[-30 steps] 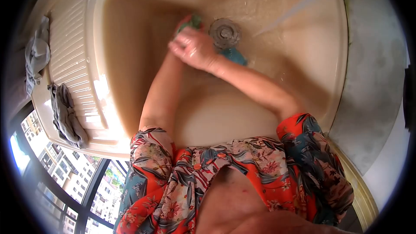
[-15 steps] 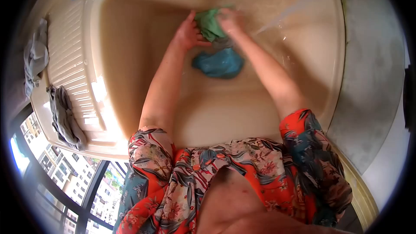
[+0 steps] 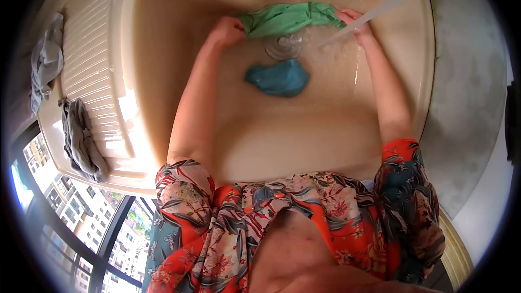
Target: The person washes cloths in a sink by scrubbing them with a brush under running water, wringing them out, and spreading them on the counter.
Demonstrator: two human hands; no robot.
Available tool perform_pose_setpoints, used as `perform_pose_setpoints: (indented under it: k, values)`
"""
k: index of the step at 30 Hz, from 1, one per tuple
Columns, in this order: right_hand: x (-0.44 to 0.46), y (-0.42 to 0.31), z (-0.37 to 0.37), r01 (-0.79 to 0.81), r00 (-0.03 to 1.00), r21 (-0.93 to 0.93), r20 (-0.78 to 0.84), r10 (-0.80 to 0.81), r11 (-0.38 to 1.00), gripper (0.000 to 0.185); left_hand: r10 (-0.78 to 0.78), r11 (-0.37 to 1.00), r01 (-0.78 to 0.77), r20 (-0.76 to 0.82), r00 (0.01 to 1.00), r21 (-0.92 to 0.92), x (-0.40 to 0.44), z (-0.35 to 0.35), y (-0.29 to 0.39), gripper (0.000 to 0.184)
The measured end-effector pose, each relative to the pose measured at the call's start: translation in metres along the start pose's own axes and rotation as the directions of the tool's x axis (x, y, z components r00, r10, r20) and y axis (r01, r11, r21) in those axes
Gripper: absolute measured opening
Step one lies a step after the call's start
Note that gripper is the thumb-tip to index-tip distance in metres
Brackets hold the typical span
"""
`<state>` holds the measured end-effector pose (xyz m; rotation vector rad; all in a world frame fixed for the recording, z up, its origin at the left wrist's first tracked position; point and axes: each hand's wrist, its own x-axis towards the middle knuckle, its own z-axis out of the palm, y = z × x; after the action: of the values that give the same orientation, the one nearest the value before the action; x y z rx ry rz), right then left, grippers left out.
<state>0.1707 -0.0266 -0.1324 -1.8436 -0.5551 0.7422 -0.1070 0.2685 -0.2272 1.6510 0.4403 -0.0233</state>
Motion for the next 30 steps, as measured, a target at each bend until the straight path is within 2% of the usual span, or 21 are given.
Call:
perform_pose_setpoints:
  k: [1, 2, 3, 5, 7, 8, 9, 10, 11, 14, 16, 17, 20, 22, 24, 25, 26, 27, 28, 29, 30]
  values:
    - [0.010, 0.012, 0.003, -0.013, 0.998, -0.142, -0.063, 0.004, 0.990, 0.024, 0.104, 0.914, -0.121, -0.067, 0.992, -0.387, 0.008, 0.002, -0.054, 0.037]
    - [0.025, 0.024, 0.009, -0.037, 0.992, -0.278, -0.129, 0.001, 0.960, 0.026, 0.171, 0.673, -0.236, -0.163, 0.972, -0.701, 0.014, 0.006, -0.077, 0.037]
    - [0.029, 0.036, 0.021, -0.077, 0.981, -0.403, -0.194, -0.003, 0.912, 0.029, 0.152, 0.757, -0.201, -0.131, 0.980, -0.622, 0.017, 0.014, -0.076, 0.036]
    - [0.013, 0.046, 0.119, 0.084, 0.847, -0.746, -0.296, -0.441, 0.661, 0.033, 0.106, 0.897, -0.126, -0.072, 0.992, -0.424, 0.023, 0.041, -0.065, 0.035]
    - [-0.007, -0.002, 0.133, 0.197, 0.969, -0.656, 0.016, -0.248, 0.728, 0.036, 0.059, 0.979, -0.064, -0.032, 0.998, -0.193, 0.027, 0.056, -0.055, 0.034]
    - [-0.014, -0.016, 0.133, 0.234, 0.971, -0.603, 0.191, -0.146, 0.763, 0.037, 0.010, 0.972, -0.016, -0.026, 1.000, -0.235, 0.015, 0.054, -0.032, 0.033]
    - [-0.008, -0.006, 0.112, 0.169, 0.984, -0.518, 0.134, -0.115, 0.839, 0.038, -0.067, 0.910, 0.052, -0.023, 0.997, -0.411, -0.008, 0.048, 0.002, 0.032]
    - [0.011, 0.007, 0.072, 0.113, 0.993, -0.424, 0.082, -0.085, 0.898, 0.038, -0.167, 0.762, 0.118, -0.017, 0.986, -0.637, -0.033, 0.051, 0.044, 0.032]
    - [0.023, 0.014, 0.050, 0.061, 0.998, -0.324, 0.035, -0.053, 0.944, 0.038, -0.199, 0.693, 0.131, -0.014, 0.980, -0.709, -0.041, 0.045, 0.060, 0.031]
    - [0.027, 0.018, 0.079, 0.180, 0.945, -0.604, -0.112, -0.306, 0.776, 0.044, -0.305, 0.567, 0.206, 0.029, 0.952, -0.797, -0.036, 0.046, 0.068, 0.029]
    - [-0.005, -0.002, 0.147, 0.129, 0.974, -0.205, -0.159, -0.163, 0.970, 0.042, -0.384, 0.497, 0.259, 0.058, 0.922, -0.828, -0.033, 0.059, 0.073, 0.029]
    - [-0.030, -0.025, 0.172, 0.188, 0.978, -0.091, -0.080, -0.195, 0.978, 0.039, -0.416, 0.466, 0.276, 0.067, 0.907, -0.841, -0.033, 0.065, 0.078, 0.028]
    - [-0.081, -0.068, 0.226, 0.438, 0.881, -0.479, 0.062, -0.469, 0.761, 0.029, -0.434, 0.385, 0.258, 0.073, 0.898, -0.886, -0.030, 0.082, 0.087, 0.029]
    - [-0.056, -0.044, 0.209, 0.372, 0.890, -0.502, -0.045, -0.453, 0.781, 0.028, -0.396, 0.324, 0.209, 0.068, 0.916, -0.923, -0.025, 0.095, 0.090, 0.032]
    - [-0.017, -0.022, 0.157, 0.020, 0.971, -0.723, -0.149, -0.185, 0.691, 0.039, -0.356, 0.268, 0.151, 0.048, 0.933, -0.952, -0.021, 0.099, 0.095, 0.037]
    - [-0.013, -0.013, 0.133, 0.028, 0.970, -0.693, -0.157, -0.188, 0.720, 0.039, -0.197, 0.699, -0.030, -0.233, 0.952, -0.715, -0.042, 0.107, 0.109, 0.037]
    - [-0.007, -0.005, 0.107, 0.040, 0.968, -0.668, -0.159, -0.195, 0.743, 0.039, -0.126, 0.750, -0.088, -0.271, 0.954, -0.656, -0.059, 0.110, 0.127, 0.038]
    - [0.007, 0.020, 0.081, 0.087, 0.983, -0.456, -0.104, -0.151, 0.886, 0.043, -0.053, 0.792, -0.147, -0.308, 0.950, -0.592, -0.076, 0.112, 0.145, 0.038]
    - [0.017, 0.045, 0.061, 0.104, 0.992, -0.205, -0.045, -0.115, 0.973, 0.048, -0.139, 0.562, -0.055, -0.160, 0.977, -0.825, -0.083, 0.106, 0.158, 0.039]
    - [0.012, 0.050, 0.048, 0.129, 0.986, -0.280, -0.069, -0.154, 0.951, 0.047, -0.181, 0.273, 0.062, 0.012, 0.983, -0.960, -0.090, 0.100, 0.161, 0.041]
    - [0.008, 0.052, 0.037, 0.150, 0.977, -0.351, -0.089, -0.193, 0.924, 0.047, -0.185, 0.258, 0.072, 0.024, 0.982, -0.963, -0.080, 0.094, 0.124, 0.040]
